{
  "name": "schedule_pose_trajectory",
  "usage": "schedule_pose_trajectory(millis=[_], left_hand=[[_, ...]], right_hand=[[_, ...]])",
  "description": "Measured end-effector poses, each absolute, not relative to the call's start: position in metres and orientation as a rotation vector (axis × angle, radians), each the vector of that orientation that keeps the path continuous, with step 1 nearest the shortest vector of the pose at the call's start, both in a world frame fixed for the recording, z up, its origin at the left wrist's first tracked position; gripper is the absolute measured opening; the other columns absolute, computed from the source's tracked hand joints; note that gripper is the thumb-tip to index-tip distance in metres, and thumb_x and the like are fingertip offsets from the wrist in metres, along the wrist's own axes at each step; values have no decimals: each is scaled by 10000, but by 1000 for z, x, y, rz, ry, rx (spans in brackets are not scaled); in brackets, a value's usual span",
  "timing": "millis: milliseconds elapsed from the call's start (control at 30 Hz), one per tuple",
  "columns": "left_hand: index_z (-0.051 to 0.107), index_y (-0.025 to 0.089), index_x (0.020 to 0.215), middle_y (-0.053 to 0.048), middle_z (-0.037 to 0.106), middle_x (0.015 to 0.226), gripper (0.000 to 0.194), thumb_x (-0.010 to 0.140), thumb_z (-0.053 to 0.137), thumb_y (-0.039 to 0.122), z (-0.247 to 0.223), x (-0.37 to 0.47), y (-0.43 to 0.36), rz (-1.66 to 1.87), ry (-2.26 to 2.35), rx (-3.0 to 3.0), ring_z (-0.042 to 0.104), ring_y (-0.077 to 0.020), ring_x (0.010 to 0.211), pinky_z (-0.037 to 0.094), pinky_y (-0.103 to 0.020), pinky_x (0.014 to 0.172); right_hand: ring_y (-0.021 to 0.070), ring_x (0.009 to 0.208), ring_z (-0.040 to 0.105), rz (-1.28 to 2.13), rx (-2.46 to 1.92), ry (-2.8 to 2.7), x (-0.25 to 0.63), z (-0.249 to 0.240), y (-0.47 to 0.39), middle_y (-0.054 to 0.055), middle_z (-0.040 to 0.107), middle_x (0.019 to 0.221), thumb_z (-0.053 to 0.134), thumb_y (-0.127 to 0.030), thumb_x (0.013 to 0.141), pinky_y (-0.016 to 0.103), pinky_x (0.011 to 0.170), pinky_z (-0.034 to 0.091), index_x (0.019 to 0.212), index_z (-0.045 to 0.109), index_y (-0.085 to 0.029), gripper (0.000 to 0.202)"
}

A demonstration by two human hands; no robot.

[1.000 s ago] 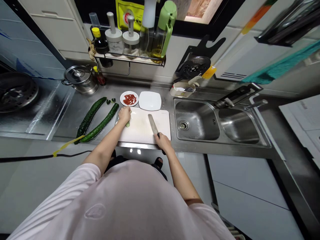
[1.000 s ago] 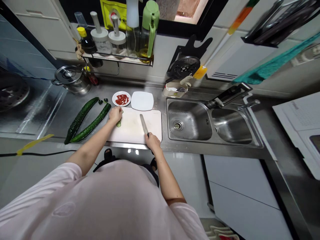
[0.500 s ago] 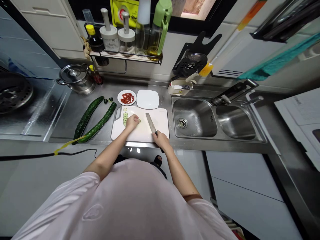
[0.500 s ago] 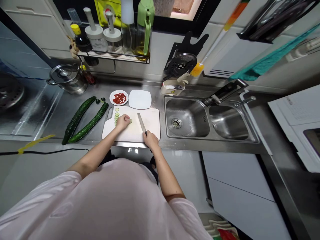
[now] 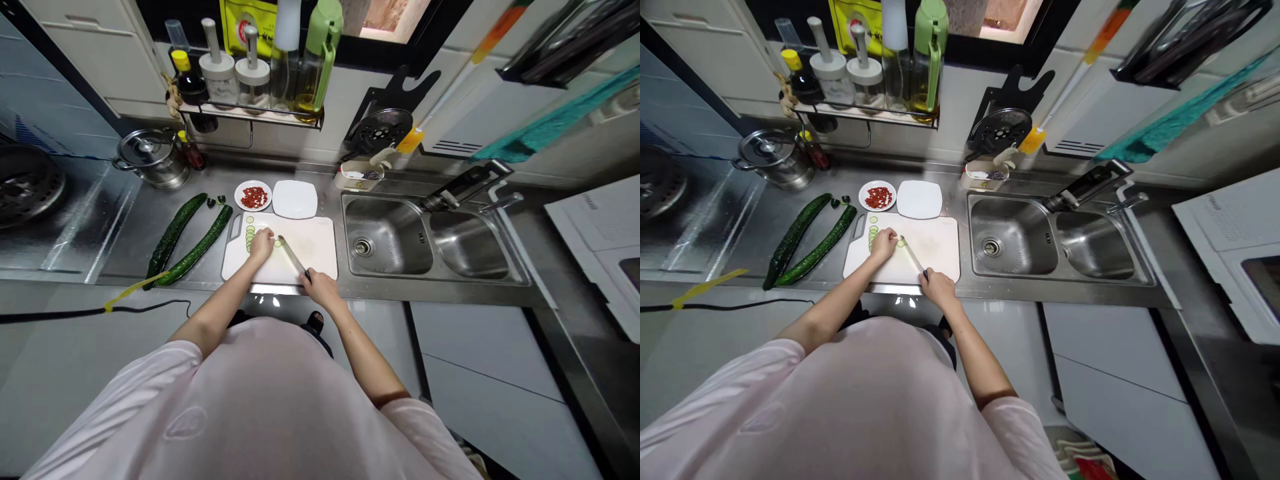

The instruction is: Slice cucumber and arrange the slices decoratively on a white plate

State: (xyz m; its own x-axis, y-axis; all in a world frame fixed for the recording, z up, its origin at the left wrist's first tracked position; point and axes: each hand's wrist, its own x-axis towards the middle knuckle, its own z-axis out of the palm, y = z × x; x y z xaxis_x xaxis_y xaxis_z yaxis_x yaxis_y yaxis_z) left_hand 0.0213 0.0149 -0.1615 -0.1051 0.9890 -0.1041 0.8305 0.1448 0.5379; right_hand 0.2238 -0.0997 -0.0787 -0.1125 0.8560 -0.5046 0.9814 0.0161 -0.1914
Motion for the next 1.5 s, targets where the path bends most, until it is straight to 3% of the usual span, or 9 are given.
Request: schedule_pose_trajectory(millis=[1033, 1500], left_hand=[[613, 246, 930, -38, 631, 963, 129, 803, 591, 253, -165, 19, 24, 389, 1987, 1700, 577, -184, 910, 413, -280, 750], [613, 251, 945, -31, 634, 973, 140, 808, 589, 266, -162, 19, 23, 363, 1993, 1698, 581, -179, 907, 412, -272, 731]], right_hand=[[239, 976, 619, -680, 1777, 2060, 228, -77, -91, 108, 670, 1038, 303, -496, 961, 319, 781, 414, 1122, 563, -222, 411], [260, 998, 624, -718, 1776, 1999, 218, -76, -92, 134, 666, 1060, 325, -396, 958, 346, 790, 435, 1143, 540, -196, 347]])
